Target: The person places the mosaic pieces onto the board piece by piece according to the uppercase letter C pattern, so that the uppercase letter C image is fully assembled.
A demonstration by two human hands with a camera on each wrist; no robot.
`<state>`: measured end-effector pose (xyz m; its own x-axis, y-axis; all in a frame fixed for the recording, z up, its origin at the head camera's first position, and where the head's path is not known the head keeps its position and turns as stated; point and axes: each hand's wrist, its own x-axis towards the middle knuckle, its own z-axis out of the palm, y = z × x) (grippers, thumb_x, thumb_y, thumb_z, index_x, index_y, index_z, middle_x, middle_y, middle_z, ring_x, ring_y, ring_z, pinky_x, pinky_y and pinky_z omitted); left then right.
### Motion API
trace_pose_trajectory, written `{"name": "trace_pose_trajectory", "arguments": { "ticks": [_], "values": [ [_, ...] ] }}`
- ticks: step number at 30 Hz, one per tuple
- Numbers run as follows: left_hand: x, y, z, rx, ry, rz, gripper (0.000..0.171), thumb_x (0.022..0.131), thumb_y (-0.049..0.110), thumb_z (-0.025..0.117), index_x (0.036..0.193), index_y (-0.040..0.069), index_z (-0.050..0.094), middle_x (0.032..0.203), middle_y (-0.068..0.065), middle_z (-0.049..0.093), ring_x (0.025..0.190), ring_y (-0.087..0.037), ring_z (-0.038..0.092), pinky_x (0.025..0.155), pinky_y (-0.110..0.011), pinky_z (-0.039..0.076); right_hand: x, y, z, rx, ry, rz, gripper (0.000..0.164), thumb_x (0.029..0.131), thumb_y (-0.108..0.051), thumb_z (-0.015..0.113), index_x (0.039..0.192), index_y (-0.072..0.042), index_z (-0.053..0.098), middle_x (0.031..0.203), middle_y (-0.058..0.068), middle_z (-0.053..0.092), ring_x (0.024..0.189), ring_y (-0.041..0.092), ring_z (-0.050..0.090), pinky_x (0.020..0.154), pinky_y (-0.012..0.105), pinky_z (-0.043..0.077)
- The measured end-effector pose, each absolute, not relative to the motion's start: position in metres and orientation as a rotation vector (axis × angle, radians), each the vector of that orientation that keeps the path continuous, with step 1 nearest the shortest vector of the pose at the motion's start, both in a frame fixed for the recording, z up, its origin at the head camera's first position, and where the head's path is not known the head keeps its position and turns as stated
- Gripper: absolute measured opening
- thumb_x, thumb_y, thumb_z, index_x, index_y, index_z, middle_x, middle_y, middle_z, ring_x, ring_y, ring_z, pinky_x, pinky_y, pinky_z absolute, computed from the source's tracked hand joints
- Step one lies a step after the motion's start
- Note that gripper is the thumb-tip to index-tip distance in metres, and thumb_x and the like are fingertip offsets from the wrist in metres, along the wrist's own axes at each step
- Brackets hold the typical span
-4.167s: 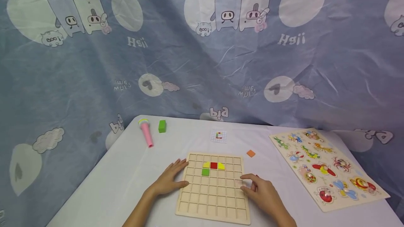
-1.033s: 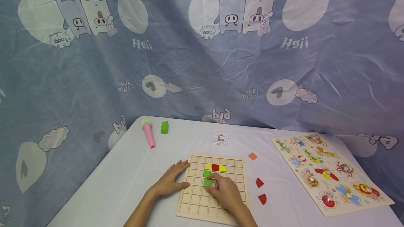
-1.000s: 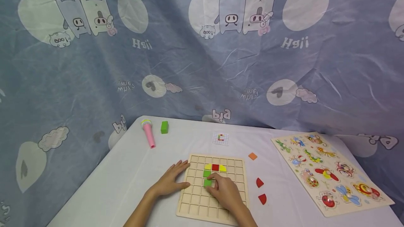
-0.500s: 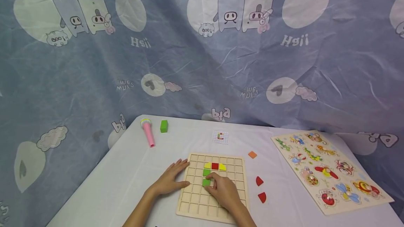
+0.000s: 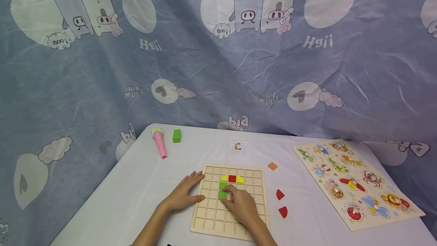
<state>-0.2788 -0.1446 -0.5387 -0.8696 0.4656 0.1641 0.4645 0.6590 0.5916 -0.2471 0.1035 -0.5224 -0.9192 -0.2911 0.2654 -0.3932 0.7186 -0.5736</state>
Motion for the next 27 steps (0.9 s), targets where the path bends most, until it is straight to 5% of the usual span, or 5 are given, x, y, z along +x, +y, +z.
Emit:
{"name": "trace_pose_trajectory", "arguments": {
  "ticks": [27],
  "values": [
    [-0.2776,-0.1437,-0.5363,0.793,2.848,1.032,0.075,0.083,0.048,0.062,0.143,0.012,0.035,0.149,-0.005,0.029,0.139,-0.027,0.015,0.111,-0.047,0.009,-0.2485,0.103,-0.5243,0.514,-2.738,1.012,0.025,0.077,-0.031,0.074,0.099,-0.022,0.066,0.051,-0.016,0.04,0.043,0.0,0.036,0.039,0.019,0.031]
  ]
}}
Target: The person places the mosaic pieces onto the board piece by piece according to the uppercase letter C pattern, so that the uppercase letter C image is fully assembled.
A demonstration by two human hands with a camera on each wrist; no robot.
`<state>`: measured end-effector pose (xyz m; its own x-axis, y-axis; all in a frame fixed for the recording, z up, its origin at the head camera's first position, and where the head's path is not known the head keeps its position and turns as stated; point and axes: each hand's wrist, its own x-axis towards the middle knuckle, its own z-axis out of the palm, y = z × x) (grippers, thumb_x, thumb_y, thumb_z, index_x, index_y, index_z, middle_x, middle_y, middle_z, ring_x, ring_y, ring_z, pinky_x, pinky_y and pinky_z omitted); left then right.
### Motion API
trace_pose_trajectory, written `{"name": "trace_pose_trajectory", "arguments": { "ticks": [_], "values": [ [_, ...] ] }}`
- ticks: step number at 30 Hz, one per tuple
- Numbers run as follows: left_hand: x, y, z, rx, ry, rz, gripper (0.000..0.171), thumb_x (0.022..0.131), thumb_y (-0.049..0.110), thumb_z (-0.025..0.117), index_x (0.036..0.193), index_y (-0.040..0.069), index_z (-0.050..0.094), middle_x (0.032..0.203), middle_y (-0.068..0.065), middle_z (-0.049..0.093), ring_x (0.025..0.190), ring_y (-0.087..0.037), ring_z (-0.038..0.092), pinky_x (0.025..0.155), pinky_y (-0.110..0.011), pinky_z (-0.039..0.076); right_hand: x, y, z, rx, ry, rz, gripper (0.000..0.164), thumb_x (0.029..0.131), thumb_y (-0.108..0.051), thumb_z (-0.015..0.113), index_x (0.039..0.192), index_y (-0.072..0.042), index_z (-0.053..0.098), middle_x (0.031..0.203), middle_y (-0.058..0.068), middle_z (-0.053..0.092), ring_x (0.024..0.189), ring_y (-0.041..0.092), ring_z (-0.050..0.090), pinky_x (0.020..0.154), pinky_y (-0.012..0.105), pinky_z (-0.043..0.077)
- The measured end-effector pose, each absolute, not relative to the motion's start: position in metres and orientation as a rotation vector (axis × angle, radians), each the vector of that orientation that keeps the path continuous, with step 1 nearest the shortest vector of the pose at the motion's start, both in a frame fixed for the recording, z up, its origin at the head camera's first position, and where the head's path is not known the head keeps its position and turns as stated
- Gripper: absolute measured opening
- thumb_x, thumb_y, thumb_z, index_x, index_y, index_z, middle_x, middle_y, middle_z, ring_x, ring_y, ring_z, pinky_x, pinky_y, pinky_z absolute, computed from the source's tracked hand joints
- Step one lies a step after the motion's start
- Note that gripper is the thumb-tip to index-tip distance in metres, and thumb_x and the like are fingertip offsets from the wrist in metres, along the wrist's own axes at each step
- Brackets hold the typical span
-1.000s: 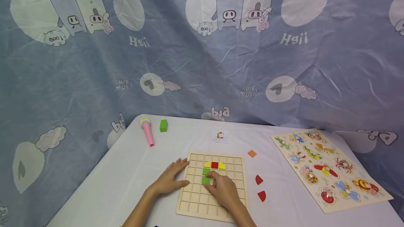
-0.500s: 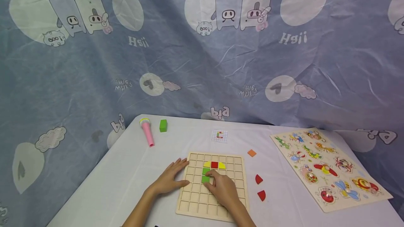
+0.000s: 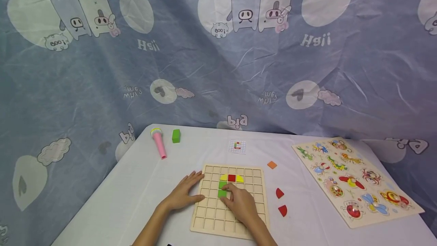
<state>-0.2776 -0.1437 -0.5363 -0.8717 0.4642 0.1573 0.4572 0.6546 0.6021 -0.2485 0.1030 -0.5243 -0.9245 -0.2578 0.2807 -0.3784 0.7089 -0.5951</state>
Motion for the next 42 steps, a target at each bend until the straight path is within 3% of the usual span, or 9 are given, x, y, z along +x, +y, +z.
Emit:
{"name": "trace_pose_trajectory", "arguments": {
  "ticks": [42],
  "values": [
    [-0.2793,-0.1435,-0.5389,0.779,2.853,1.017,0.076,0.082,0.052,0.061,0.143,0.014,0.034,0.149,-0.004,0.028,0.139,-0.026,0.014,0.112,-0.047,0.008,-0.248,0.1037,-0.5264,0.49,-2.729,1.035,0.024,0.078,-0.026,0.074,0.101,-0.022,0.066,0.049,-0.015,0.04,0.042,0.0,0.035,0.04,0.019,0.031]
  ]
}}
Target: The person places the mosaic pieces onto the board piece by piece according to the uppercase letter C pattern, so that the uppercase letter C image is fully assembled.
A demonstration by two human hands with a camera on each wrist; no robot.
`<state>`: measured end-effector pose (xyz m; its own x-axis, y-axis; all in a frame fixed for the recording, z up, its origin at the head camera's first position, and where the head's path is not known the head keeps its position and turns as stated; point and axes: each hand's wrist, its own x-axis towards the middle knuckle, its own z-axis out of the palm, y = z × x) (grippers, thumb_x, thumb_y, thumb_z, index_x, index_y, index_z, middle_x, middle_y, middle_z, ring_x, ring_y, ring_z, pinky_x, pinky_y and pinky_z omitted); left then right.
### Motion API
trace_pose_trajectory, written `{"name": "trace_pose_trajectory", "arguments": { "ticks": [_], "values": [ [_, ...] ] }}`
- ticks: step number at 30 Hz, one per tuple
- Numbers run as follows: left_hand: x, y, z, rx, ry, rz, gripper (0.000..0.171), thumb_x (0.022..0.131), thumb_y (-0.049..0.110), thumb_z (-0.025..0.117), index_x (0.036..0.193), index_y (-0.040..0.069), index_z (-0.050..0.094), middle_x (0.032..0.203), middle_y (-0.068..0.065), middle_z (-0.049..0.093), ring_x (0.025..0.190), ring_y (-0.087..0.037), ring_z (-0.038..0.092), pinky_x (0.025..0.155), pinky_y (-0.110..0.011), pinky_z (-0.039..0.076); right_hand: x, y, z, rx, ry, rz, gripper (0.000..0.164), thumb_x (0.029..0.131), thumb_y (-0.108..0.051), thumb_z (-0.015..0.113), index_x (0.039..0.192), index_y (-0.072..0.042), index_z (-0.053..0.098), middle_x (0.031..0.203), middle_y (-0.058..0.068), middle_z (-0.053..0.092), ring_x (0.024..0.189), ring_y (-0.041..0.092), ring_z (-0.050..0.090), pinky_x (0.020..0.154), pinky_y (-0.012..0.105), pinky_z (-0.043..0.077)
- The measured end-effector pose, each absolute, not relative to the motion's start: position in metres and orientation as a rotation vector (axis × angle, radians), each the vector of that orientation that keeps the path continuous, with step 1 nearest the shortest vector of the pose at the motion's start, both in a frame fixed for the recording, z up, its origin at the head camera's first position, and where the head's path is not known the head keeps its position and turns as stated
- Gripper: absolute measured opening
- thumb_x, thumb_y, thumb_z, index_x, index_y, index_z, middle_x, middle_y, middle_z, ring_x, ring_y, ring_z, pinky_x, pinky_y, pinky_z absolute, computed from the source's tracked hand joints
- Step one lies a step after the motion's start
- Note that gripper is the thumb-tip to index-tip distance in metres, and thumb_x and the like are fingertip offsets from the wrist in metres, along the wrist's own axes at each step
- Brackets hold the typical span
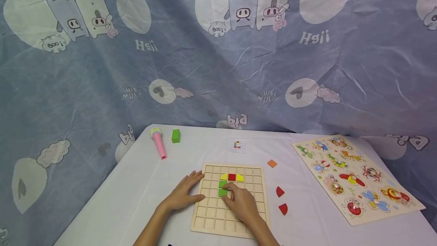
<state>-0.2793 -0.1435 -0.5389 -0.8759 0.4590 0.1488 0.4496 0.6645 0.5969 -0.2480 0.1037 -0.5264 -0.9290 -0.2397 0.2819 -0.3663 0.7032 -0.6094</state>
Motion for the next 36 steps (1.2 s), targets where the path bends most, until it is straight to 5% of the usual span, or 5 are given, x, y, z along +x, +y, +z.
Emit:
{"name": "trace_pose_trajectory", "arguments": {
  "ticks": [25,36],
  "values": [
    [-0.278,-0.143,-0.535,0.776,2.849,1.007,0.076,0.082,0.05,0.061,0.144,0.014,0.034,0.15,-0.002,0.027,0.139,-0.025,0.013,0.112,-0.045,0.007,-0.248,0.11,-0.515,0.455,-2.744,1.135,0.023,0.08,-0.023,0.072,0.102,-0.022,0.065,0.052,-0.014,0.041,0.044,0.002,0.036,0.041,0.02,0.031],
    [-0.279,-0.142,-0.536,0.771,2.85,1.004,0.076,0.082,0.05,0.062,0.143,0.014,0.034,0.15,-0.003,0.027,0.139,-0.026,0.014,0.112,-0.046,0.008,-0.252,0.155,-0.493,0.377,-2.726,1.109,0.024,0.084,-0.021,0.068,0.108,-0.018,0.064,0.057,-0.009,0.043,0.045,0.004,0.035,0.041,0.02,0.031]
  ]
}}
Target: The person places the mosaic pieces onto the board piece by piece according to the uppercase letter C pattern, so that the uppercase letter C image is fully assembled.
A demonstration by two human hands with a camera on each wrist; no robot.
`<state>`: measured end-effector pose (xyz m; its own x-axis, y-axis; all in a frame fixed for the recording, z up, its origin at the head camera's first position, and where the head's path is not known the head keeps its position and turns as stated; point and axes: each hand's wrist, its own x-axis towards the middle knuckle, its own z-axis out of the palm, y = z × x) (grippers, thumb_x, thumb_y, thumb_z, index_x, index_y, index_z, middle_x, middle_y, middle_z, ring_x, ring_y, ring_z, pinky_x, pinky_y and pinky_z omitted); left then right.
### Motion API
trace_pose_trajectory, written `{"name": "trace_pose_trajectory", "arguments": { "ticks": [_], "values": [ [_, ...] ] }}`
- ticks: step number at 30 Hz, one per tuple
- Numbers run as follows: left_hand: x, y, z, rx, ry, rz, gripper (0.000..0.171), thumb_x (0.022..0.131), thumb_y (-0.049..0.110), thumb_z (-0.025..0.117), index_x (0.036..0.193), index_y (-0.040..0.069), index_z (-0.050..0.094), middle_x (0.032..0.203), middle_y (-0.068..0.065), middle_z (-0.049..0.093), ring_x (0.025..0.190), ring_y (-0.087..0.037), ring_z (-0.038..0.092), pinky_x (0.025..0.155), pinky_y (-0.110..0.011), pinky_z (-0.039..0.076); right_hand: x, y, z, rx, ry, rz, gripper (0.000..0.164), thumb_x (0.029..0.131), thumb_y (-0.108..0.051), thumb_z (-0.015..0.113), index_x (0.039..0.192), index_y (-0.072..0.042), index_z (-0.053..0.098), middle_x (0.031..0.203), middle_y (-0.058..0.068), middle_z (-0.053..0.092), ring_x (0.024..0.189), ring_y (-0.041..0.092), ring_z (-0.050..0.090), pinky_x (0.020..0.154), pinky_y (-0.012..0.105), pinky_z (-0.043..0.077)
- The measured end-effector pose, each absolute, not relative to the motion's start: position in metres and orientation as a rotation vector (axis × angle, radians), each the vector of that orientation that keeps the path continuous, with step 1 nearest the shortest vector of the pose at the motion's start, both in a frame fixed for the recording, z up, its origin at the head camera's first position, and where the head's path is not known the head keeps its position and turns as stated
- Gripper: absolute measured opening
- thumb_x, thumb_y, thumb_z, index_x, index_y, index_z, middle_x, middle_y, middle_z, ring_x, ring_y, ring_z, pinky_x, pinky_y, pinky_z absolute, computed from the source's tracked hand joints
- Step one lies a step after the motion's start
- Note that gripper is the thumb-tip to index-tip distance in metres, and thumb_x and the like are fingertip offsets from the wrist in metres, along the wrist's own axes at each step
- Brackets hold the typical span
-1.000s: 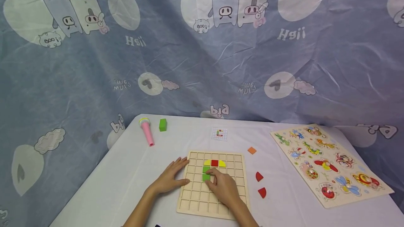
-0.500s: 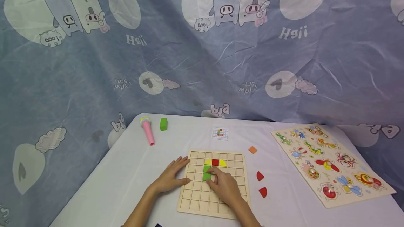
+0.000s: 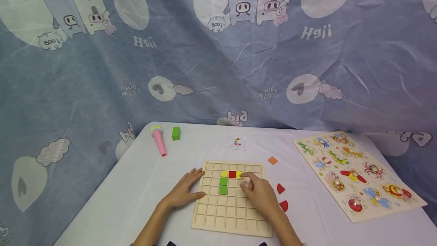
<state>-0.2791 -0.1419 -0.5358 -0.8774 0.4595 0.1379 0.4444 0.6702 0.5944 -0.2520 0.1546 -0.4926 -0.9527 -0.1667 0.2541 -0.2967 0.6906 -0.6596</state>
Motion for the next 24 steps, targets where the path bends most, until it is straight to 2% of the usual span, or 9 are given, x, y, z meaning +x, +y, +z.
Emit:
{"name": "trace_pose_trajectory", "arguments": {
  "ticks": [14,24],
  "values": [
    [-0.278,-0.141,-0.537,0.767,2.846,1.016,0.077,0.082,0.051,0.062,0.143,0.014,0.034,0.15,-0.002,0.027,0.139,-0.025,0.014,0.112,-0.045,0.007,-0.254,0.231,-0.484,0.232,-2.702,0.977,0.032,0.083,-0.016,0.069,0.113,-0.012,0.061,0.058,-0.005,0.045,0.045,0.007,0.039,0.04,0.022,0.035],
    [-0.279,-0.142,-0.537,0.784,2.845,1.027,0.078,0.082,0.051,0.062,0.143,0.013,0.034,0.149,-0.005,0.027,0.139,-0.026,0.014,0.112,-0.046,0.007,-0.245,0.259,-0.495,0.145,-2.827,0.966,0.039,0.079,-0.02,0.072,0.116,-0.011,0.06,0.058,-0.005,0.047,0.047,0.008,0.039,0.043,0.022,0.033]
  ]
}}
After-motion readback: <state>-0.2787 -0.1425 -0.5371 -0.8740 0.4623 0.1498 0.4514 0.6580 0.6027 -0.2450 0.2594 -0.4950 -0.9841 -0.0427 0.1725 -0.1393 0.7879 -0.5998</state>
